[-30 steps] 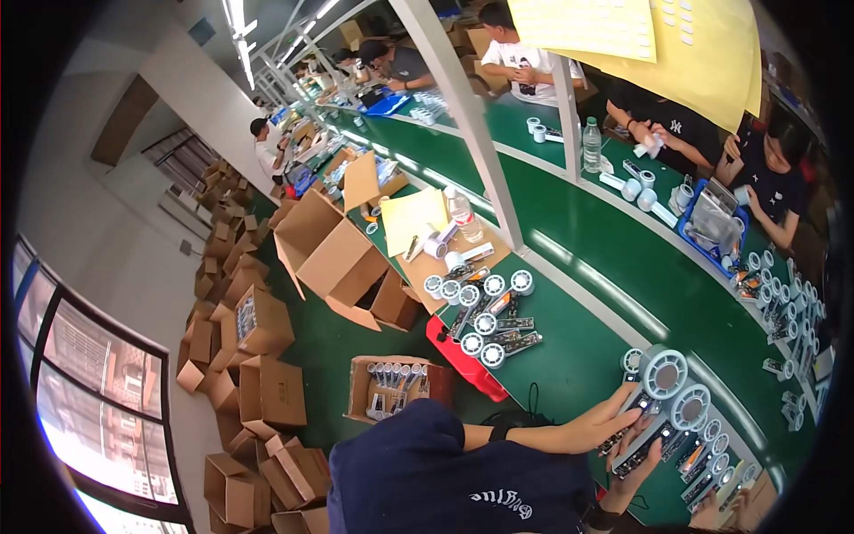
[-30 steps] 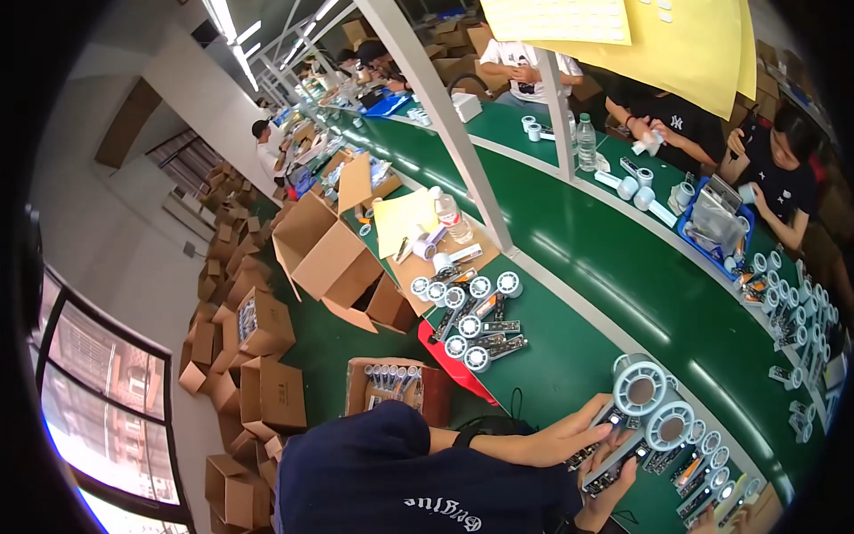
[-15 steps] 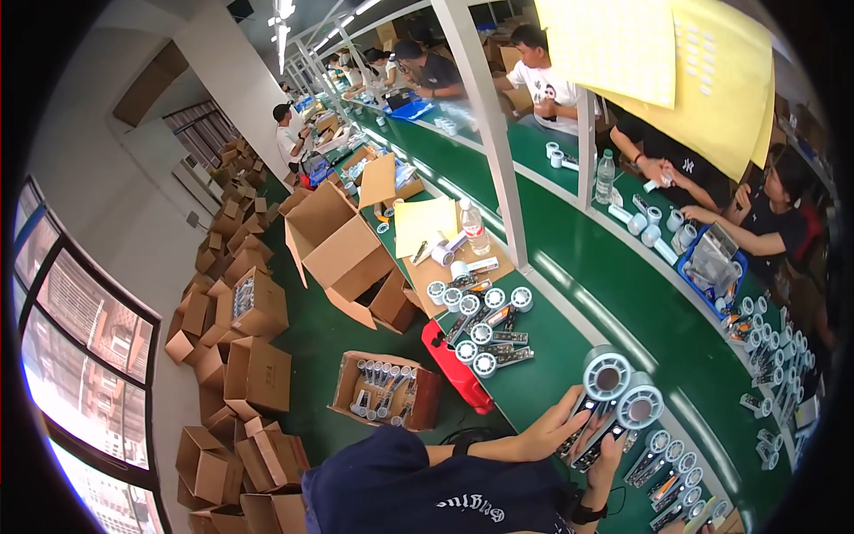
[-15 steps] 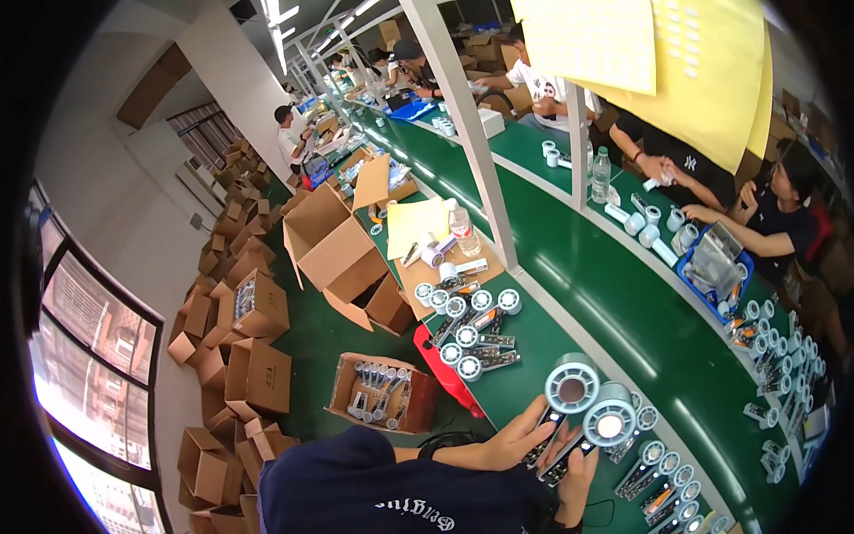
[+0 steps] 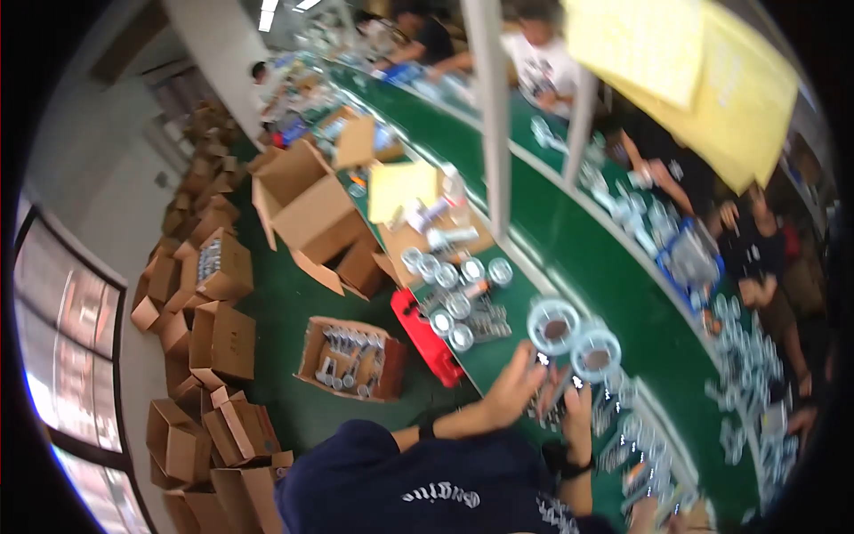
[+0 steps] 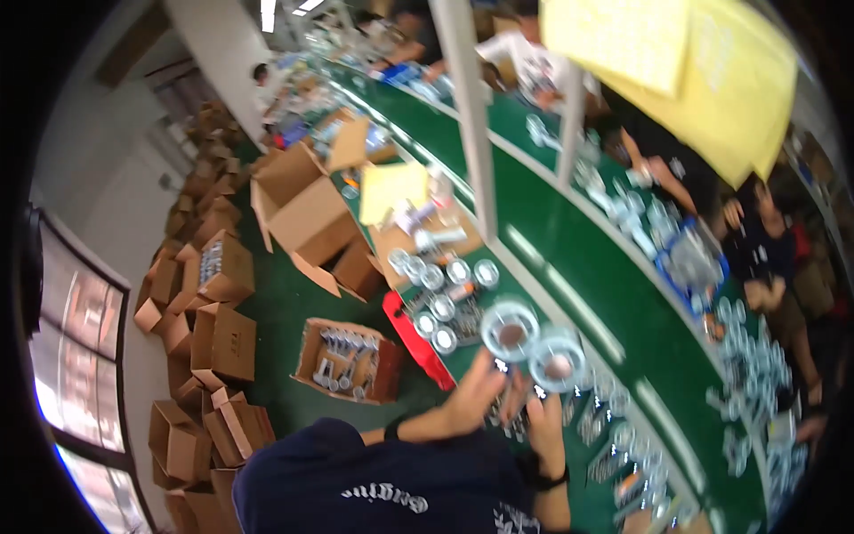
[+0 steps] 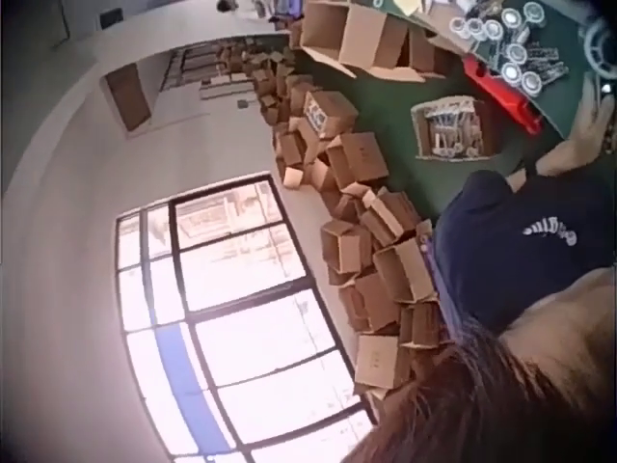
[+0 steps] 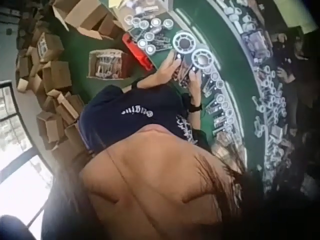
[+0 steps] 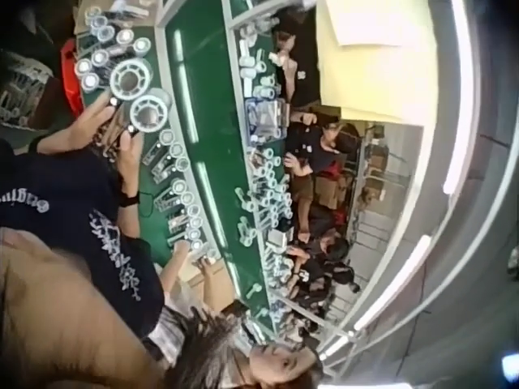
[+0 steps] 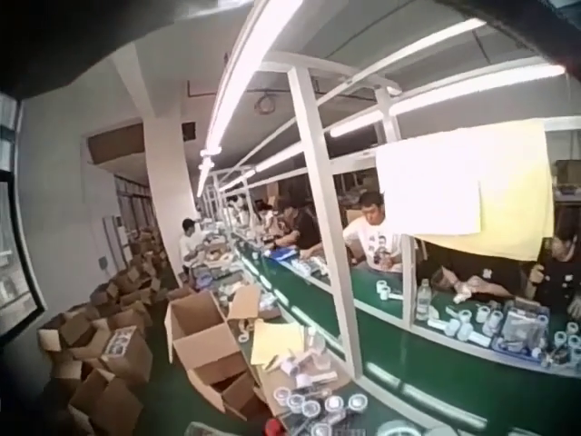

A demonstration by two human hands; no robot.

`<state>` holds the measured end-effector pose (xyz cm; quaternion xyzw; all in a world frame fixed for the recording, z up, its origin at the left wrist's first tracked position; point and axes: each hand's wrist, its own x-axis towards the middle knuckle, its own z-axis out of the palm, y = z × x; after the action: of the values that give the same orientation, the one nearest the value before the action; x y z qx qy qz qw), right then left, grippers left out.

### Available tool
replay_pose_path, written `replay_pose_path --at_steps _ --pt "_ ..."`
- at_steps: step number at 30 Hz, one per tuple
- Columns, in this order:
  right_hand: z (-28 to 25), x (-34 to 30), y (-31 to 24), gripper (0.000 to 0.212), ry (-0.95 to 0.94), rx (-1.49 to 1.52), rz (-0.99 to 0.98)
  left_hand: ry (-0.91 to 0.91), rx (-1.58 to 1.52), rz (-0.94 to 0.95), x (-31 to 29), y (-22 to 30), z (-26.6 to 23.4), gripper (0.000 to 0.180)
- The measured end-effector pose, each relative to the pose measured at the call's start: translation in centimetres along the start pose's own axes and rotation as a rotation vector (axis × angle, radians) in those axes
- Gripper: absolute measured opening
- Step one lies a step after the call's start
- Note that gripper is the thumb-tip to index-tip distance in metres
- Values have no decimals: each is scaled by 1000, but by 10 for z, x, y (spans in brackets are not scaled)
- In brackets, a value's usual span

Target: The person picks up handheld fans from the assembly line, presses buttons on the handles to test the lights and motors, and places them into a cardboard box.

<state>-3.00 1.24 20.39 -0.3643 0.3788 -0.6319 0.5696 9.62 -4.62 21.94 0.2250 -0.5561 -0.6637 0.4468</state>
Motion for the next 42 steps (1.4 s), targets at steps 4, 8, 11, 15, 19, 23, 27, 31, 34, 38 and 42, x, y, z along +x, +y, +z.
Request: replay_pose_path --at_steps 4,8,11,15,19,23,27,31,34,38,42 --pt "-10 8 21 40 19 -244 -67 -50 -237 -124 6 9 -11 27" --pt "12 22 -9 41 52 -52 -114 -152 -247 -165 22 -10 -15 27" --pt "-1 10 -2 39 139 -38 -131 -151 -222 -189 30 -9 4 28" --pt "-9 -12 -3 36 247 -17 -201 -275 -219 -243 31 -21 23 29" --pt "-23 -44 17 33 466 -116 -284 -450 -231 -318 31 -31 44 28" --pt "-28 -82 9 33 599 -109 -325 -679 -259 -401 28 -44 72 27" --pt "-25 -112 11 28 867 -84 -385 -879 -286 -500 19 -54 108 28" --pt "-42 -155 19 27 1132 -118 -353 -1012 -299 -791 3 -85 141 30" --pt "-66 -200 30 31 1152 -33 -194 -1122 -155 -972 -13 -123 161 32" --pt "-84 -259 67 44 1064 255 106 -1209 35 -1205 -29 -161 167 34" --pt "-101 -296 111 42 1196 416 171 -1222 126 -1341 -47 -185 181 28"
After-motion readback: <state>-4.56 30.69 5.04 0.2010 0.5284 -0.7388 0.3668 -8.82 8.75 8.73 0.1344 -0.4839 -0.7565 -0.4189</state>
